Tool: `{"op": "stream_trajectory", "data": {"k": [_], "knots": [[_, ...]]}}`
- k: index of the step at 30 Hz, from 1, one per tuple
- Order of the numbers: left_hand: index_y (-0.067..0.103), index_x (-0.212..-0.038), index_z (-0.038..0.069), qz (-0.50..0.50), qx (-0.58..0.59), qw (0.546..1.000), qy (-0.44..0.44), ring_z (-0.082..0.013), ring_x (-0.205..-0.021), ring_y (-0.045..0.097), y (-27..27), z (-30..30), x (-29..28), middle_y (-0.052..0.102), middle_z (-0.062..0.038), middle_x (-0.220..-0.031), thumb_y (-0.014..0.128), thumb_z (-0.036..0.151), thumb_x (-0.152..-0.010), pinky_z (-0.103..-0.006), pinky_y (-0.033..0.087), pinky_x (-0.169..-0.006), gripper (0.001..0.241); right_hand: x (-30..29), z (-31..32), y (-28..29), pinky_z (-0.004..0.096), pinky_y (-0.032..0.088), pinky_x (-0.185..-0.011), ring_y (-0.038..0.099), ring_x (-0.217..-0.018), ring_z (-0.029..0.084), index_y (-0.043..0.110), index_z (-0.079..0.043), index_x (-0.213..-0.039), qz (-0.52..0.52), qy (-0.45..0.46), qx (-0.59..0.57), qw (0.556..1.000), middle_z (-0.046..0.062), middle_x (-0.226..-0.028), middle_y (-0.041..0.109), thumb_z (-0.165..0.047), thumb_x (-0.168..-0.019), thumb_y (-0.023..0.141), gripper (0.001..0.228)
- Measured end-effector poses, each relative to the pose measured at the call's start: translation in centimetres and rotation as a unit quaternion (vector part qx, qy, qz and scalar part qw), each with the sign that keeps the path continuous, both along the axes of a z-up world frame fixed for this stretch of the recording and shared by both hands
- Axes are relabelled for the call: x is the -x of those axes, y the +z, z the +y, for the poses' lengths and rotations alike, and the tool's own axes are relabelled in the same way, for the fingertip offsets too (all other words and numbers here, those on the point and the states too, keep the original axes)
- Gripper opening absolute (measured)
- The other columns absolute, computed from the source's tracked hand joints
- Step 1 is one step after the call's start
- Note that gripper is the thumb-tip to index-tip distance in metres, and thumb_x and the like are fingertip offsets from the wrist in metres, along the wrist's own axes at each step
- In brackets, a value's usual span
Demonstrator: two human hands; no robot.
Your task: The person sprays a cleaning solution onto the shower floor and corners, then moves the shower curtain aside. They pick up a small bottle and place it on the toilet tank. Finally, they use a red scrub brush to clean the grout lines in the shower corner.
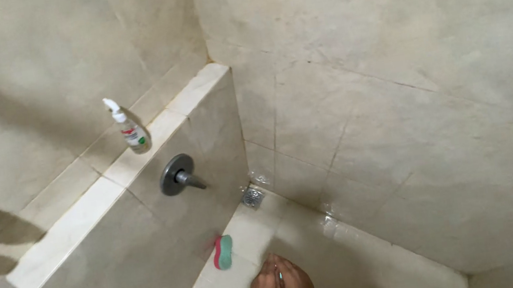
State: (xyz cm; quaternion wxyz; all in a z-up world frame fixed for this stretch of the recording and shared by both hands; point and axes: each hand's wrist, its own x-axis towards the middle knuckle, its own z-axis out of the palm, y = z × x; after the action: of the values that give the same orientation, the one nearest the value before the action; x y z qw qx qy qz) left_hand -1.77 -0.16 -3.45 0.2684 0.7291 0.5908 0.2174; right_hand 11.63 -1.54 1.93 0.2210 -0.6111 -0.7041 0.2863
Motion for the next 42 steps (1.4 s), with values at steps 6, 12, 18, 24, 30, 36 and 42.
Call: {"op": "stream_trajectory", "data": {"k": [6, 12, 18, 24, 30, 36, 42], "knots": [[0.052, -0.142, -0.002, -0.065, -0.031, 0.995, 0.075, -0.0414, -0.118, 0.065, 7.1, 2.0, 2.6, 0.062, -0.028, -0.136, 0.053, 0.012, -0.099, -0.0437, 0.056, -0.097, 0.046, 3.2, 4.6, 1.8, 0.043, 0.042, -0.111, 0.047, -0.138, 0.038, 0.021, -0.007, -0.158, -0.075, 0.100, 0.057, 0.991, 0.020, -0.154, 0.043, -0.011, -0.093, 0.060, 0.075], [0.050, -0.146, 0.000, -0.071, -0.001, 0.984, 0.163, -0.0432, -0.113, 0.066, 14.9, 4.7, 7.6, 0.064, -0.028, -0.129, 0.051, 0.012, -0.098, -0.0468, 0.054, -0.092, 0.050, 9.5, 9.5, 10.1, 0.045, 0.047, -0.108, 0.054, -0.133, 0.039, 0.030, -0.011, -0.156, -0.021, 0.125, 0.075, 0.989, 0.019, -0.148, 0.052, -0.018, -0.096, 0.057, 0.067], [0.055, -0.142, -0.003, -0.077, -0.077, 0.976, 0.190, -0.0440, -0.114, 0.066, 22.6, 9.4, 14.9, 0.065, -0.027, -0.132, 0.050, 0.014, -0.101, -0.0460, 0.053, -0.096, 0.044, 16.7, 15.1, 11.8, 0.047, 0.048, -0.104, 0.055, -0.128, 0.046, 0.032, -0.004, -0.155, 0.098, 0.174, -0.099, 0.975, 0.025, -0.146, 0.053, -0.020, -0.097, 0.057, 0.065], [0.058, -0.137, -0.004, -0.047, -0.230, 0.950, 0.208, -0.0422, -0.120, 0.065, 24.2, 12.8, 21.8, 0.063, -0.026, -0.136, 0.054, 0.013, -0.099, -0.0448, 0.053, -0.100, 0.042, 23.3, 17.9, 17.2, 0.047, 0.048, -0.108, 0.056, -0.130, 0.045, 0.035, -0.001, -0.154, 0.140, 0.212, -0.175, 0.951, 0.027, -0.147, 0.053, -0.017, -0.104, 0.051, 0.055], [0.059, -0.140, 0.001, -0.062, -0.202, 0.943, 0.255, -0.0413, -0.119, 0.064, 23.7, 12.7, 26.3, 0.063, -0.024, -0.137, 0.056, 0.016, -0.099, -0.0447, 0.053, -0.099, 0.044, 28.7, 18.9, 18.0, 0.048, 0.047, -0.104, 0.054, -0.129, 0.046, 0.032, -0.001, -0.154, 0.095, 0.219, -0.097, 0.966, 0.027, -0.148, 0.051, -0.016, -0.102, 0.050, 0.057], [0.051, -0.145, 0.002, -0.069, -0.111, 0.955, 0.266, -0.0408, -0.123, 0.061, 23.7, 9.9, 29.4, 0.059, -0.023, -0.142, 0.056, 0.014, -0.095, -0.0445, 0.050, -0.103, 0.052, 31.3, 18.3, 12.0, 0.048, 0.048, -0.103, 0.056, -0.127, 0.046, 0.032, -0.002, -0.153, 0.174, 0.254, -0.147, 0.940, 0.029, -0.144, 0.053, -0.012, -0.093, 0.064, 0.069], [0.046, -0.149, 0.002, -0.051, -0.111, 0.935, 0.333, -0.0376, -0.138, 0.051, 15.7, 4.2, 31.2, 0.050, -0.021, -0.154, 0.050, 0.002, -0.090, -0.0428, 0.043, -0.114, 0.060, 32.8, 15.3, 11.5, 0.048, 0.052, -0.094, 0.062, -0.115, 0.046, 0.041, -0.007, -0.140, 0.174, 0.322, -0.094, 0.926, 0.024, -0.126, 0.063, -0.002, -0.074, 0.076, 0.074]]}}
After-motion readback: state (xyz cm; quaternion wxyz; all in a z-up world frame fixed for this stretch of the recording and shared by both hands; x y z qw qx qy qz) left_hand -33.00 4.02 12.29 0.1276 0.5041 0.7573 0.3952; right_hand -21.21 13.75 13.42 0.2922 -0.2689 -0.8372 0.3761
